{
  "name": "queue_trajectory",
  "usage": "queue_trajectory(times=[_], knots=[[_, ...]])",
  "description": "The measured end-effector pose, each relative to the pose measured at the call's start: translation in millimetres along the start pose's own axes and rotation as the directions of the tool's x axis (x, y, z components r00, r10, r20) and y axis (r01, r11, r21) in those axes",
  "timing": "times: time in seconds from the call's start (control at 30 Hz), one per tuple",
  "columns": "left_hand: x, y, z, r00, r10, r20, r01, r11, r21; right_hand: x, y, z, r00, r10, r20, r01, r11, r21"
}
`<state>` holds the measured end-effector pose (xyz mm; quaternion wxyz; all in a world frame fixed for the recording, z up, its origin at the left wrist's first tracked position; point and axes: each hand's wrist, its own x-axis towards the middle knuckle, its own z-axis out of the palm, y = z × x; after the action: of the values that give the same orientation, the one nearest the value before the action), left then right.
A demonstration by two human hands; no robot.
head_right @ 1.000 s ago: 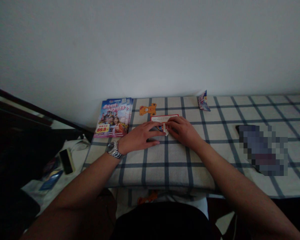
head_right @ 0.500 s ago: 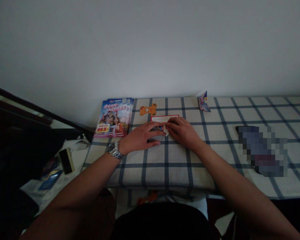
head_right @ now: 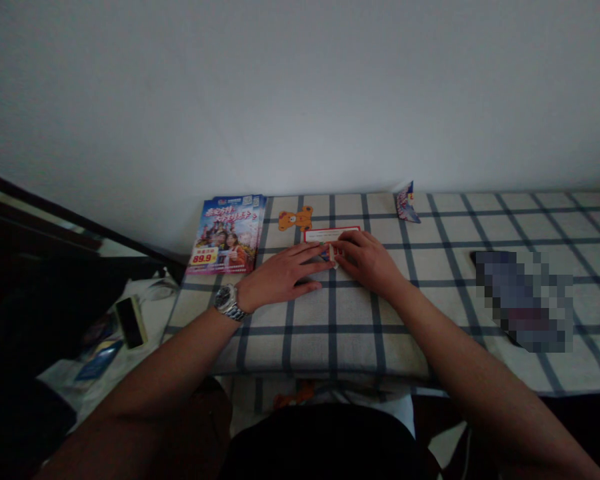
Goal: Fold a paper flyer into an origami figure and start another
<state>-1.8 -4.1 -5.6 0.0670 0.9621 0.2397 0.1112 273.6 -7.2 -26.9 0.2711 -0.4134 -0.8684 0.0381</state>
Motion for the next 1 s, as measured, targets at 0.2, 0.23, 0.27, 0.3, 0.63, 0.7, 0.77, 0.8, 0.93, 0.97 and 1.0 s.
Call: queue_trajectory(times=[0.2,0.23,0.27,0.3,0.63,0.7,0.77,0.8,0.93,0.97,1.0], knots=[[1.1,0.2,-0.1,1.0,-0.003,-0.005,0.003,1.0,0.0,-1.4,1.8,1.6,1.0,-0.017,-0.016,0.017,1.0,-0.007],[1.3,0.9,-0.2,1.0,-0.007,-0.008,0.007,1.0,0.003,-1.6,2.0,1.8,1.0,-0.019,-0.015,0.018,1.0,-0.008],[1.5,1.6,-0.3,1.0,-0.011,-0.009,0.012,1.0,0.007,-1.6,2.0,1.8,1.0,-0.017,-0.013,0.017,1.0,-0.009],[1.7,2.5,-0.6,1.0,-0.017,-0.009,0.018,1.0,0.011,-1.6,1.8,1.7,1.0,-0.013,-0.011,0.013,1.0,-0.01],[4.3,3.1,-1.3,0.999,-0.032,-0.006,0.032,0.999,-0.012,-3.5,2.9,-0.6,1.0,0.014,0.018,-0.015,0.999,0.049],[4.1,2.1,-0.4,0.999,-0.031,-0.006,0.031,0.999,-0.024,-3.3,2.4,-1.7,1.0,0.019,0.02,-0.021,0.998,0.066],[3.9,1.3,0.5,1.0,-0.028,-0.005,0.028,0.999,-0.033,-2.8,1.2,-3.2,1.0,0.02,0.02,-0.022,0.997,0.08],[3.9,1.0,0.9,1.0,-0.027,-0.006,0.027,0.999,-0.037,-2.6,0.5,-4.1,1.0,0.019,0.022,-0.021,0.996,0.084],[4.4,0.1,1.4,0.999,-0.039,-0.011,0.038,0.997,-0.062,-2.4,-0.9,-6.3,0.999,0.024,0.038,-0.027,0.996,0.081],[4.6,0.1,1.2,0.999,-0.043,-0.01,0.043,0.997,-0.066,-2.6,-0.8,-6.4,0.999,0.024,0.039,-0.027,0.997,0.079],[5.0,0.1,0.9,0.999,-0.046,-0.008,0.046,0.997,-0.066,-2.8,-0.6,-6.3,0.999,0.023,0.036,-0.026,0.997,0.075]])
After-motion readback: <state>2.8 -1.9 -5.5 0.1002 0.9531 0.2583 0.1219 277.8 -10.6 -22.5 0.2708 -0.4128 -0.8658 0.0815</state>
